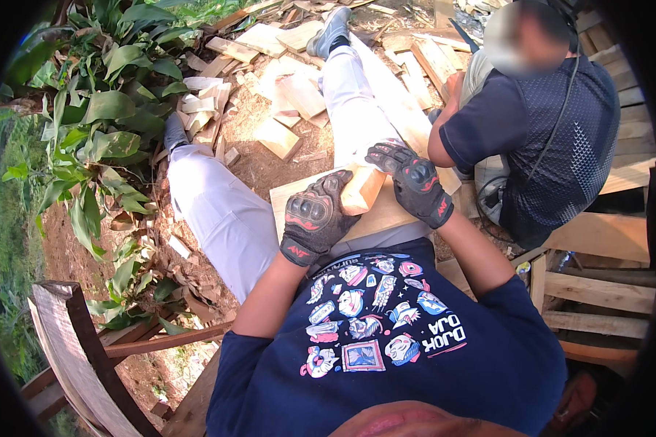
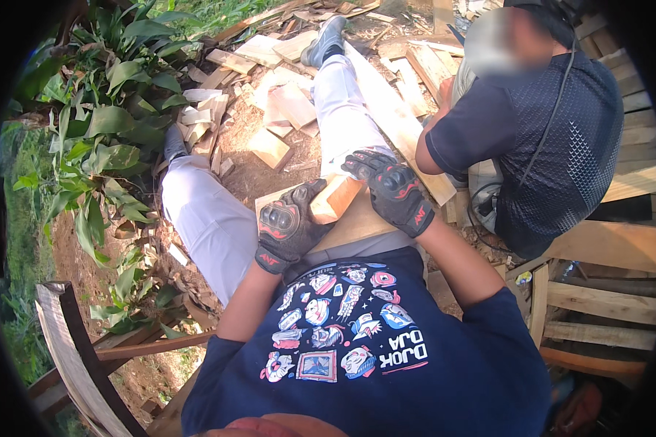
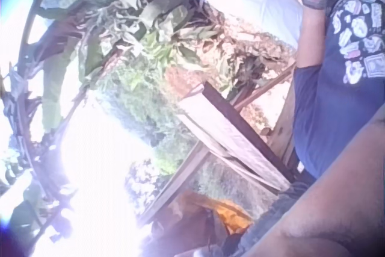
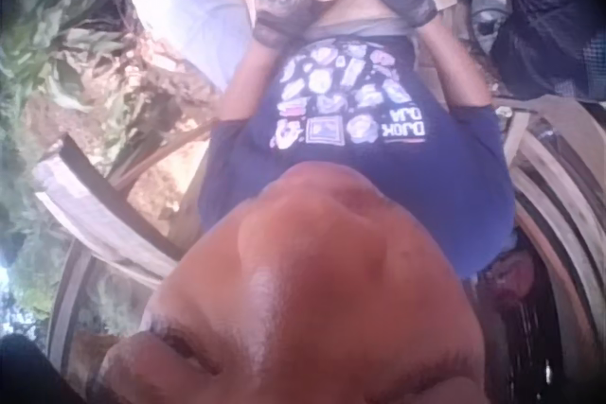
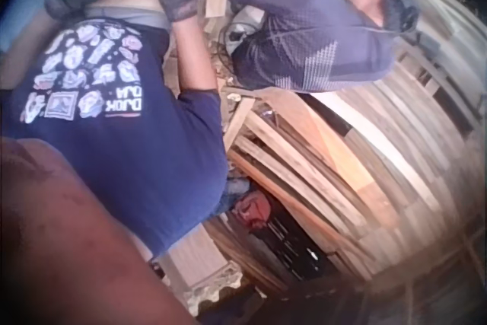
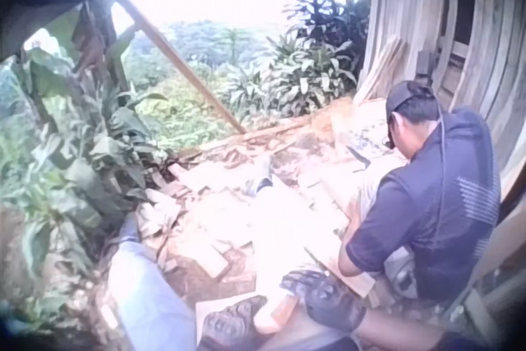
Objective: The person sits on the ground and sands a small rectangular block of wood using a sanding block. They rotate the block to sand multiple faces and edges, then place it down and pick up another piece to continue sanding.
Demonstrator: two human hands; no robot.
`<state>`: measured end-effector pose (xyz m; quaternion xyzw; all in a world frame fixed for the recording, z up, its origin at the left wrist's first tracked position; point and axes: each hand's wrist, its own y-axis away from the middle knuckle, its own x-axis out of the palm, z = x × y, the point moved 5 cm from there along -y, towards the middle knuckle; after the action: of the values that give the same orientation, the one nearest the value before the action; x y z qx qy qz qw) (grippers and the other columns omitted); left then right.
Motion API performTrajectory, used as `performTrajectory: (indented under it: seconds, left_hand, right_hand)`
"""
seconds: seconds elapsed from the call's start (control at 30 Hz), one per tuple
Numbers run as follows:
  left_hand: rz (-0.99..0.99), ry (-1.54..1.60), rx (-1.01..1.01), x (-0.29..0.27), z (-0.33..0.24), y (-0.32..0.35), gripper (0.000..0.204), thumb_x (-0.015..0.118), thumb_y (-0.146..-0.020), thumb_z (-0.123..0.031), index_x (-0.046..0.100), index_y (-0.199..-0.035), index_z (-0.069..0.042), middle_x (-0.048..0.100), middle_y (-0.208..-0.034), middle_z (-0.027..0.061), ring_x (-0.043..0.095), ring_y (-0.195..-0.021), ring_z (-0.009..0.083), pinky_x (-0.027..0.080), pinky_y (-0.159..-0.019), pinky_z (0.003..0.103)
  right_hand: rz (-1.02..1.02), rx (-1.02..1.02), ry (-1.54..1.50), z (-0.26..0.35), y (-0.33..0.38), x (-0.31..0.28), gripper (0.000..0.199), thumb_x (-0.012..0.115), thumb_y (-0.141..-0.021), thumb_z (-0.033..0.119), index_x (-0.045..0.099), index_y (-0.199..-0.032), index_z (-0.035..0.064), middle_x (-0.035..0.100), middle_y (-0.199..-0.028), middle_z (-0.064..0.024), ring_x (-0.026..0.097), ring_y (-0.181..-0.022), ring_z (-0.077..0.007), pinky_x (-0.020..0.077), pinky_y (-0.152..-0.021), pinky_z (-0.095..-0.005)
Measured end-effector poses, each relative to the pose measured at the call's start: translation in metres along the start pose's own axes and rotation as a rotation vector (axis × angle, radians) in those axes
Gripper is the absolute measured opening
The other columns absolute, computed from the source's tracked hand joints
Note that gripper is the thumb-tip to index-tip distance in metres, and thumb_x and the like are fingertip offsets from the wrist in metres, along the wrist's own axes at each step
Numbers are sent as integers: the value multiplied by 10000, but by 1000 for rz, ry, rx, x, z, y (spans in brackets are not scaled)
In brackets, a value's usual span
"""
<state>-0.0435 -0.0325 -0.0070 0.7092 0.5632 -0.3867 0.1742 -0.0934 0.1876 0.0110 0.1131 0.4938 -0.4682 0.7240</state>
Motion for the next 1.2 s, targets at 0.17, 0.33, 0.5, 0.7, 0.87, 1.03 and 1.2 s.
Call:
performTrajectory:
  seconds: [0.17, 0.33, 0.5, 0.7, 0.87, 1.03, 1.2]
  left_hand:
    - [-10, -38, -6, -6, -11, 2, 696, 921, -844, -397, 682, -1418, -84, 779, -1237, 128, 768, -1065, 344, 610, -917, 471]
    - [-93, -110, 56, -4, -9, -2, 647, 913, -841, -413, 716, -1361, -84, 790, -1210, 134, 776, -1041, 347, 613, -878, 477]
    - [-39, -43, 34, -4, -5, -2, 660, 902, -855, -414, 692, -1377, -68, 789, -1225, 143, 770, -1028, 350, 610, -879, 475]
    - [-64, 48, -55, -9, -6, -4, 505, 915, -888, -351, 777, -1284, -70, 811, -1154, 151, 789, -1025, 358, 620, -890, 455]
    - [-50, 2, -70, 0, -1, -9, 503, 922, -882, -364, 787, -1268, -72, 812, -1141, 151, 798, -975, 341, 627, -856, 445]
    - [-102, 0, -66, -13, -8, -11, 478, 939, -882, -350, 793, -1239, -68, 799, -1062, 146, 803, -890, 326, 630, -789, 432]
    - [-121, -31, -48, -14, -5, -10, 464, 940, -882, -370, 794, -1211, -77, 784, -1013, 145, 795, -869, 337, 619, -761, 451]
  right_hand:
    - [-14, -33, -67, 14, 5, -6, 537, 596, -914, -99, 740, -1397, 87, 743, -1420, -148, 700, -1344, -336, 551, -1164, -491]
    - [-23, -29, -21, 29, 3, -9, 514, 575, -943, -73, 744, -1402, 81, 738, -1434, -145, 685, -1371, -325, 534, -1193, -479]
    - [-7, 55, -68, -13, 9, 10, 604, 562, -922, -80, 717, -1478, 101, 718, -1490, -125, 673, -1396, -316, 523, -1207, -470]
    - [-37, -18, 53, 30, 2, 3, 648, 590, -900, -68, 689, -1516, 104, 706, -1505, -124, 667, -1399, -312, 523, -1204, -467]
    - [-69, 3, 154, 38, 3, 4, 654, 576, -916, -52, 659, -1549, 90, 700, -1512, -146, 660, -1406, -319, 517, -1207, -471]
    - [-102, 34, 21, 10, -7, 13, 670, 652, -883, -27, 662, -1544, 82, 685, -1532, -157, 664, -1399, -329, 511, -1217, -461]
    - [-105, -18, 87, 51, 4, 2, 647, 608, -925, -43, 645, -1560, 75, 684, -1535, -153, 661, -1407, -317, 518, -1210, -450]
